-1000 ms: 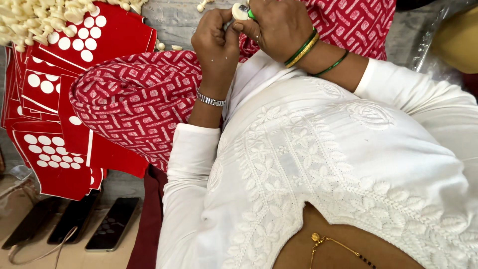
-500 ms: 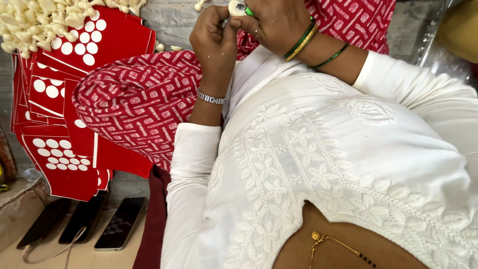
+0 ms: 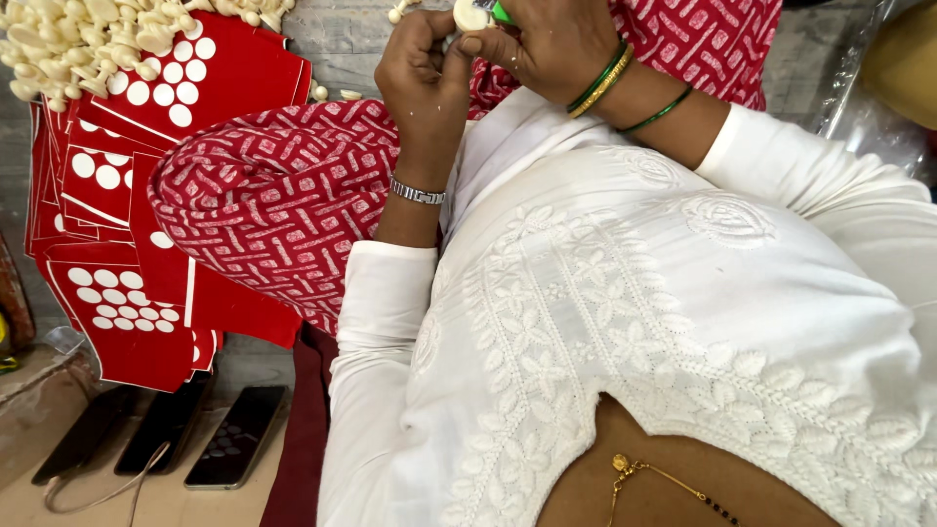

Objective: The person sits on the floor and shapes small white clay pieces by hand, using a small green handheld tool to press and form each piece, then sets the finished piece on a round board or among the pile. They repeatedly pick up raw pieces from a sack and pile on the floor and work them one at a time.

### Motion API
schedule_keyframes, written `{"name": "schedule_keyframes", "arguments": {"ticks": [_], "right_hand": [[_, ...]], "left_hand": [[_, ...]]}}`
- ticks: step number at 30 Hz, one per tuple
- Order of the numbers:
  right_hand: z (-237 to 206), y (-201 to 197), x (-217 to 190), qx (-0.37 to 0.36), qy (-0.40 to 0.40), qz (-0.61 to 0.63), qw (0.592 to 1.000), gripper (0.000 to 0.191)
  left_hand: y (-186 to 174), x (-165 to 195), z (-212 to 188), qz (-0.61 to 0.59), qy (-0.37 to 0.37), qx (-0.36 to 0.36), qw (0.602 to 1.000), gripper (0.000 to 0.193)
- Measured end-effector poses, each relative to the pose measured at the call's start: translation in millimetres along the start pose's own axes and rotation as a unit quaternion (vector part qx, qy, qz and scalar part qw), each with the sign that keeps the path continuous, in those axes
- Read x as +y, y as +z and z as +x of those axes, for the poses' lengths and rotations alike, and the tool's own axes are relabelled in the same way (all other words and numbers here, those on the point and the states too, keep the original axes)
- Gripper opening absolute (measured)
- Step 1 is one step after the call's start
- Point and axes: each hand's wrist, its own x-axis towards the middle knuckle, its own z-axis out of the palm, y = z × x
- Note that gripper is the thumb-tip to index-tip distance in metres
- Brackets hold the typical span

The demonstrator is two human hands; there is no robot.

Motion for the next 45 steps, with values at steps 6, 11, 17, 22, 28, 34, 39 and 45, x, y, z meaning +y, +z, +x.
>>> {"name": "schedule_keyframes", "arguments": {"ticks": [6, 11, 17, 22, 28, 34, 39, 45], "right_hand": [[-2.3, 3.0, 0.4, 0.003, 0.013, 0.016, 1.000, 0.055], [-3.0, 3.8, -0.8, -0.012, 0.014, 0.044, 0.999, 0.053], [0.4, 1.7, -4.3, -0.001, -0.003, 0.061, 0.998, 0.048], [0.2, -2.7, 4.3, 0.000, 0.057, 0.279, 0.959, 0.042], [-0.2, -7.9, 16.6, -0.050, 0.147, 0.438, 0.885, 0.035], [6.0, -16.2, 16.8, -0.175, 0.302, 0.546, 0.761, 0.034], [4.0, -16.6, 9.3, -0.137, 0.363, 0.614, 0.688, 0.039], [0.8, -22.0, 6.5, -0.014, 0.057, 0.204, 0.977, 0.052]], "left_hand": [[2.4, 0.6, -0.3, 0.019, 0.001, 0.011, 1.000, 0.008], [1.0, -2.2, -1.9, 0.055, 0.011, 0.005, 0.998, 0.009], [3.8, -8.5, -3.7, -0.008, -0.020, 0.001, 1.000, 0.007], [7.0, -12.5, 3.4, -0.148, -0.097, 0.002, 0.984, 0.017], [0.1, -11.9, 3.1, -0.065, -0.036, -0.073, 0.995, 0.015], [-2.5, -2.9, -1.0, -0.075, -0.022, -0.099, 0.992, 0.027], [-4.0, -2.7, 2.4, -0.032, -0.006, -0.085, 0.996, 0.016], [-4.6, -8.6, 4.6, -0.119, -0.074, -0.082, 0.987, 0.015]]}}
